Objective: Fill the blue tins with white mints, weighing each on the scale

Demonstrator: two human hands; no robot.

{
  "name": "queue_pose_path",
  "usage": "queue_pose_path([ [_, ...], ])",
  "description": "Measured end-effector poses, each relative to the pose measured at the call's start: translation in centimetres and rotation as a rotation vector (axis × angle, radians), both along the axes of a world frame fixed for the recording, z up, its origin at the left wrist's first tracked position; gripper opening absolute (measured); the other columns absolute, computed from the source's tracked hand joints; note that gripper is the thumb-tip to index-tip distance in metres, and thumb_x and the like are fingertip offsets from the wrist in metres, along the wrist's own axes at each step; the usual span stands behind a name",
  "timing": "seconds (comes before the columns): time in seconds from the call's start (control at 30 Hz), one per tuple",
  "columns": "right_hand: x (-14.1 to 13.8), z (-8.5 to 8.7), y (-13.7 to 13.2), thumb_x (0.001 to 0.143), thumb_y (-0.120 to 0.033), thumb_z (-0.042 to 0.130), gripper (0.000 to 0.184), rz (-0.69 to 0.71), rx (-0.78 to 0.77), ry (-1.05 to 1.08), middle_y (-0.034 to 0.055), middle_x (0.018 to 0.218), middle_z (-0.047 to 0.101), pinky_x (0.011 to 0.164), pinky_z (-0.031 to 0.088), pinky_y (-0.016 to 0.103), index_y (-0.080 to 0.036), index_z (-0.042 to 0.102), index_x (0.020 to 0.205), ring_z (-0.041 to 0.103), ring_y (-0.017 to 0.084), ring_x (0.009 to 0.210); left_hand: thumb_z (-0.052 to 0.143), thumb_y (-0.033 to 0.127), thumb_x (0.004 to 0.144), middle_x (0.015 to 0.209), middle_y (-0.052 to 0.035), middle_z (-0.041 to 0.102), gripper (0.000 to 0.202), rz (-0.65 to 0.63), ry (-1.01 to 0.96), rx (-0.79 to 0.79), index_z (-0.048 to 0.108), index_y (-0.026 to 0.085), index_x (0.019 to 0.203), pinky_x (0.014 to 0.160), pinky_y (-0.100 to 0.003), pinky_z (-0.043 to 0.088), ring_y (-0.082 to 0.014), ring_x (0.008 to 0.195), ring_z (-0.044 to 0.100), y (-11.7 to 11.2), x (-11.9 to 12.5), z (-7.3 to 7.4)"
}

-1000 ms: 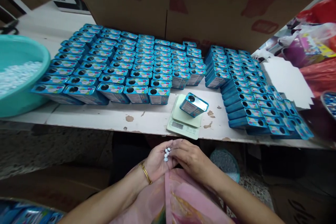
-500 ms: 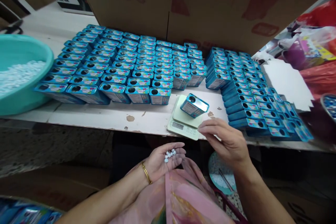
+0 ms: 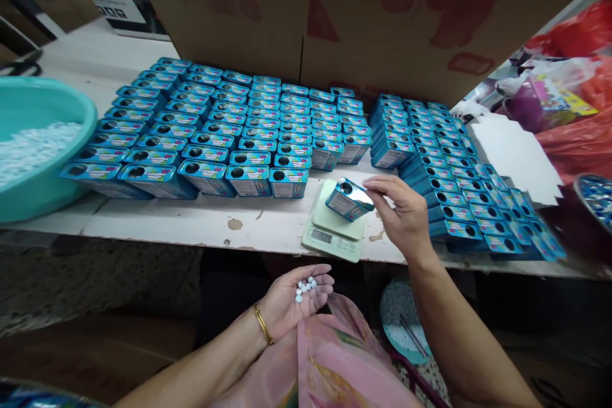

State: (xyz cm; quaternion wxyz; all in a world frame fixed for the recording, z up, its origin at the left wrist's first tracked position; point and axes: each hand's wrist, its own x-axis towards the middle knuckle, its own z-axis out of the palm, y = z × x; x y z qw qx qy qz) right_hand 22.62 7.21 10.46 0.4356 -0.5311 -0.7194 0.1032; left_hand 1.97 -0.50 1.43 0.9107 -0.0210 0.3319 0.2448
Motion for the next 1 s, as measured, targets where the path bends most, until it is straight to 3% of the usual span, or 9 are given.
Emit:
queue_pose_path([
  [0.17, 1.8, -1.2, -1.8, 0.077, -0.023, 0.053, 0.020, -0.131, -0.041, 0.017, 0.0050, 0.095, 0.058, 0.070, 0.048, 0.032, -0.021, 0.058, 0.096, 0.055, 0.017, 0.086, 0.055, 0.021, 0.073, 0.085, -0.0089, 0.060, 0.031, 0.018, 0.043, -0.007, 0.056, 0.007, 0.101, 0.059, -0.019, 0.046, -0.0118, 0.070, 0.057, 0.1, -0.5, -0.8],
  [0.33, 1.6, -1.7, -1.6, 0.077, -0.029, 0.054, 0.031, -0.121, -0.080, -0.091, 0.0065, 0.108, 0.052, 0.081, 0.044, 0.038, -0.023, 0.051, 0.107, 0.047, 0.021, 0.101, 0.056, 0.022, 0.072, 0.077, -0.0047, 0.057, 0.029, 0.055, 0.104, -0.027, 0.057, 0.009, 0.098, 0.047, -0.014, 0.042, -0.0076, 0.061, 0.053, 0.3, -0.5, -1.3],
  [0.5, 0.3, -1.9, -0.3, 0.071, -0.035, 0.059, 0.050, -0.078, -0.102, -0.273, 0.0092, 0.112, 0.050, 0.088, 0.038, 0.042, -0.021, 0.043, 0.117, 0.045, 0.025, 0.104, 0.056, 0.020, 0.072, 0.073, -0.0039, 0.054, 0.027, 0.078, 0.118, -0.034, 0.057, 0.009, 0.097, 0.041, -0.011, 0.035, -0.0049, 0.057, 0.049, 0.3, -0.7, -1.3],
  [0.67, 0.3, -3.1, 0.9, 0.075, -0.024, 0.054, 0.039, -0.040, -0.165, -0.183, 0.0063, 0.105, 0.055, 0.084, 0.041, 0.037, -0.021, 0.046, 0.113, 0.051, 0.021, 0.096, 0.056, 0.019, 0.072, 0.073, -0.0037, 0.054, 0.026, 0.119, 0.132, -0.055, 0.057, 0.009, 0.095, 0.040, -0.011, 0.033, -0.0037, 0.055, 0.046, 0.3, -1.3, -1.4],
  [0.83, 2.8, -3.5, 3.5, 0.073, -0.025, 0.055, 0.041, -0.134, -0.067, 0.044, 0.0049, 0.108, 0.054, 0.085, 0.040, 0.035, -0.022, 0.045, 0.113, 0.051, 0.019, 0.099, 0.058, 0.020, 0.070, 0.074, -0.0037, 0.055, 0.027, 0.127, 0.181, -0.055, 0.057, 0.011, 0.096, 0.041, -0.012, 0.034, -0.0044, 0.054, 0.048, 0.6, -1.4, -1.2],
  [1.0, 4.8, -4.4, 8.6, 0.072, -0.019, 0.052, 0.042, -0.121, -0.047, -0.067, 0.0060, 0.107, 0.055, 0.084, 0.040, 0.034, -0.019, 0.044, 0.112, 0.050, 0.018, 0.098, 0.058, 0.020, 0.070, 0.073, -0.0033, 0.056, 0.028, 0.130, 0.196, -0.040, 0.056, 0.011, 0.096, 0.040, -0.012, 0.034, -0.0036, 0.052, 0.047, 0.8, -1.2, -1.1],
])
